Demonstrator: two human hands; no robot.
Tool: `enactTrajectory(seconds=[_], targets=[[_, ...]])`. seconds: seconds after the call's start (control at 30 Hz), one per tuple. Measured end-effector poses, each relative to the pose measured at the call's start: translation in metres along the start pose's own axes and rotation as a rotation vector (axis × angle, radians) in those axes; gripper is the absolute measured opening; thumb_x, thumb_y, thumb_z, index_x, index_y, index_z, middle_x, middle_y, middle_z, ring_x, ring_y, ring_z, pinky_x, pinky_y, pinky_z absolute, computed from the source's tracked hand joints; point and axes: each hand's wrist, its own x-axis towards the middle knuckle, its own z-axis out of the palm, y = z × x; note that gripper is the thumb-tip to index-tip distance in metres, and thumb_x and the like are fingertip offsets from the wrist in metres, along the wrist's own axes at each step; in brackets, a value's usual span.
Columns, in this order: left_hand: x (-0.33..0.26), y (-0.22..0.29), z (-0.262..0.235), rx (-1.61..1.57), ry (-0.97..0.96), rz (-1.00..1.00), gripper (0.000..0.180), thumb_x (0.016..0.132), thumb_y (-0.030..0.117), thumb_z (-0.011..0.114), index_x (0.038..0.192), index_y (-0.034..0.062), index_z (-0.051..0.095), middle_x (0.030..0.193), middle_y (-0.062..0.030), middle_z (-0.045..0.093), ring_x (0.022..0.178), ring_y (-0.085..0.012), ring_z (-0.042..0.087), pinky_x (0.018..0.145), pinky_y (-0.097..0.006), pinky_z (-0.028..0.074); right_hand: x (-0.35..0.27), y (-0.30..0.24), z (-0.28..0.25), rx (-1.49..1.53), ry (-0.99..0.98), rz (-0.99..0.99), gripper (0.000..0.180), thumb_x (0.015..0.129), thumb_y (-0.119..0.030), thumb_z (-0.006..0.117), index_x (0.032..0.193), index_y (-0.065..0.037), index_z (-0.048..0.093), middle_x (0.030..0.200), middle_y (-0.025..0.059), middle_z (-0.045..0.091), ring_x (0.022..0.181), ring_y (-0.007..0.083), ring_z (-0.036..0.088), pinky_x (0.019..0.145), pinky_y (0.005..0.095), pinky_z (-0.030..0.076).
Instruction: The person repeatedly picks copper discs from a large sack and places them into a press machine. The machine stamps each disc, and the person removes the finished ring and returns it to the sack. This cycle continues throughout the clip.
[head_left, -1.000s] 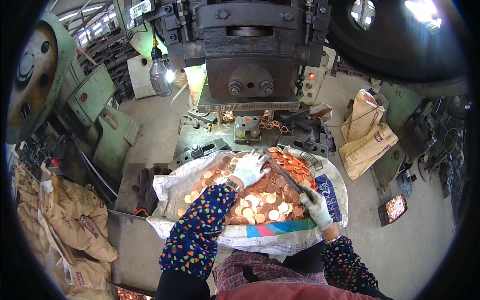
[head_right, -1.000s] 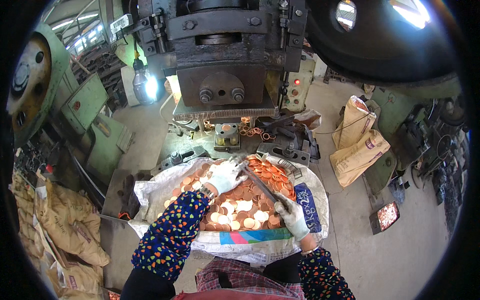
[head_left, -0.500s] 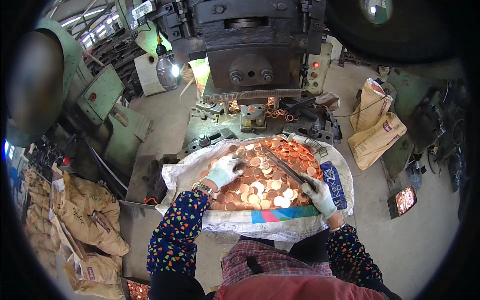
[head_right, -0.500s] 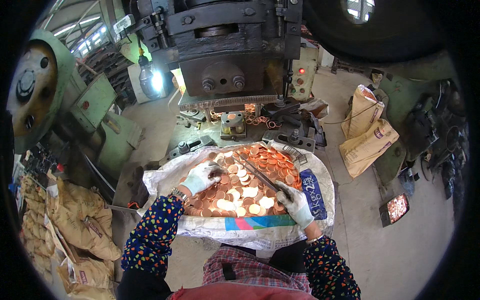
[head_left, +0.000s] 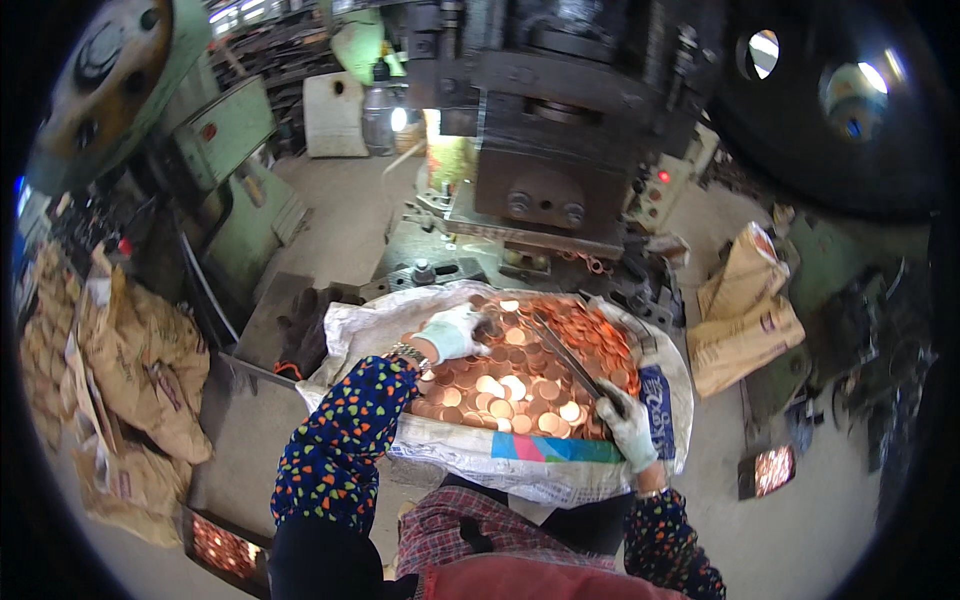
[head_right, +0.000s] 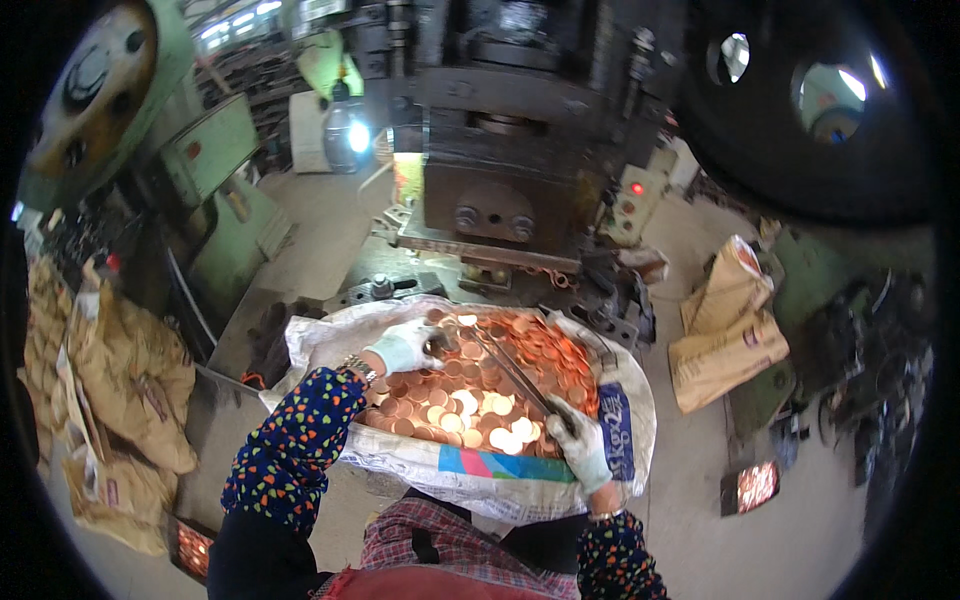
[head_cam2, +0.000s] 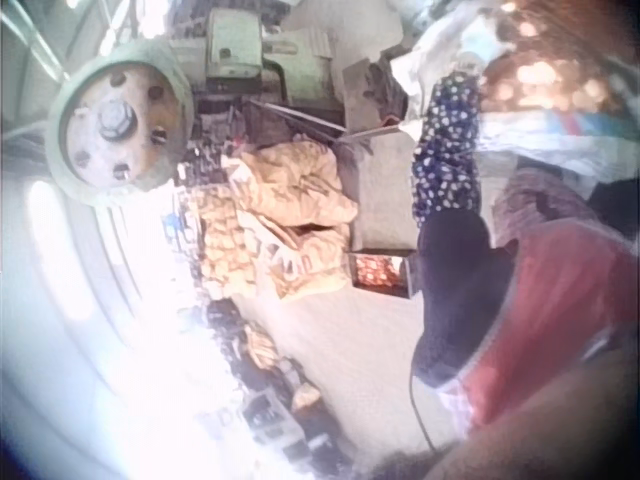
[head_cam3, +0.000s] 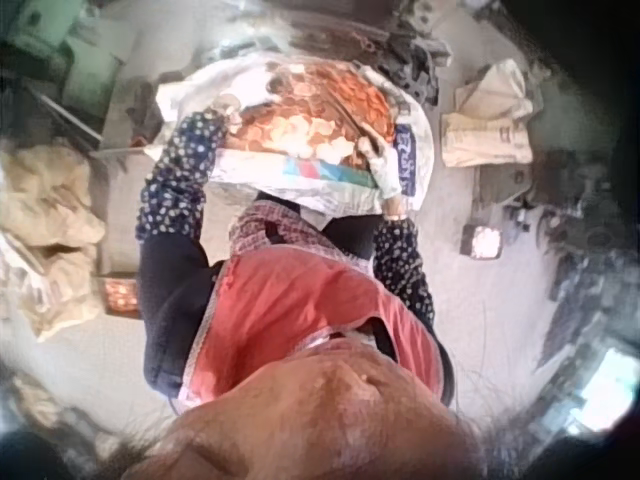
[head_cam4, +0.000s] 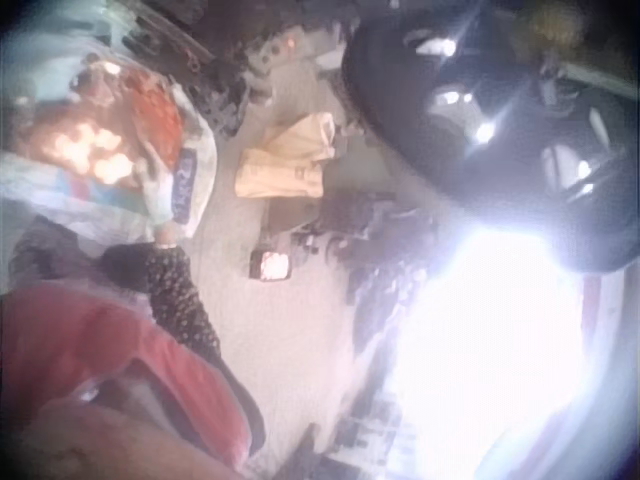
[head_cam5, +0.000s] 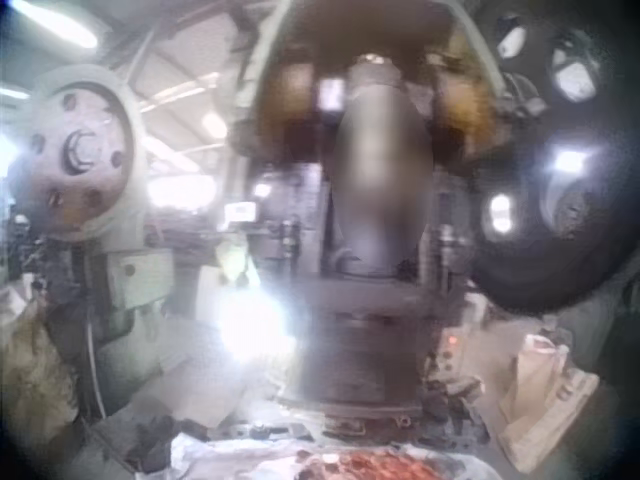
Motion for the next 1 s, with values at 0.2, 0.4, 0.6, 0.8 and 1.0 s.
enactTrajectory(seconds=[0.2, 0.4, 0.6, 0.8, 1.0], targets=[[0.004, 0.002, -0.003, 0.133, 0.051, 0.133, 0.046, 0.081, 0.045, 0.062, 0.111, 0.0111, 0.06, 0.097, -0.0111, 0.061, 0.093, -0.0282, 0.061, 0.081, -0.038, 0.049, 0.011, -0.012, -0.013, 0.133, -0.054, 0.086, 0.053, 0.087, -0.037, 0.061, 0.12, 0.005, 0.056, 0.087, 0.0057, 0.064, 0.077, 0.0108, 0.058, 0.074, 0.0258, 0.047], [0.007, 0.002, -0.012, 0.1, 0.188, 0.035, 0.035, 0.086, 0.039, 0.056, 0.108, 0.0126, 0.061, 0.106, -0.0097, 0.063, 0.095, -0.0281, 0.061, 0.081, -0.039, 0.049, 0.061, -0.04, -0.061, -0.513, -0.023, -0.245, 0.038, 0.089, -0.026, 0.056, 0.117, 0.001, 0.059, 0.088, 0.0171, 0.065, 0.08, 0.0282, 0.063, 0.076, 0.0333, 0.048], [0.004, 0.003, -0.034, -0.034, 0.208, 0.028, 0.03, 0.082, 0.032, 0.063, 0.103, 0.0113, 0.063, 0.092, -0.0091, 0.068, 0.088, -0.0262, 0.064, 0.077, -0.037, 0.051, 0.146, -0.032, -0.068, -0.67, -0.009, -0.286, 0.036, 0.093, -0.033, 0.047, 0.119, -0.01, 0.057, 0.102, 0.017, 0.064, 0.095, 0.0313, 0.061, 0.085, 0.0406, 0.046], [0.018, -0.005, -0.049, -0.637, 0.115, -0.003, 0.023, 0.081, 0.016, 0.07, 0.1, 0.0049, 0.064, 0.09, -0.0058, 0.069, 0.08, -0.0155, 0.065, 0.074, -0.028, 0.052, 0.209, -0.022, -0.04, -1.121, 0.068, -0.452, 0.032, 0.093, -0.028, 0.047, 0.124, -0.021, 0.051, 0.081, 0.0064, 0.06, 0.073, 0.0227, 0.064, 0.06, 0.0358, 0.051], [0.084, -0.02, -0.04, -0.919, 0.544, -0.002, 0.02, 0.084, 0.013, 0.067, 0.099, 0.0013, 0.064, 0.088, -0.0031, 0.068, 0.077, -0.0097, 0.061, 0.068, -0.024, 0.05, 0.23, -0.016, -0.035, -1.254, 0.117, -0.339, 0.035, 0.091, -0.027, 0.051, 0.125, -0.022, 0.051, 0.082, 0.0064, 0.061, 0.069, 0.0223, 0.064, 0.058, 0.0363, 0.051]])
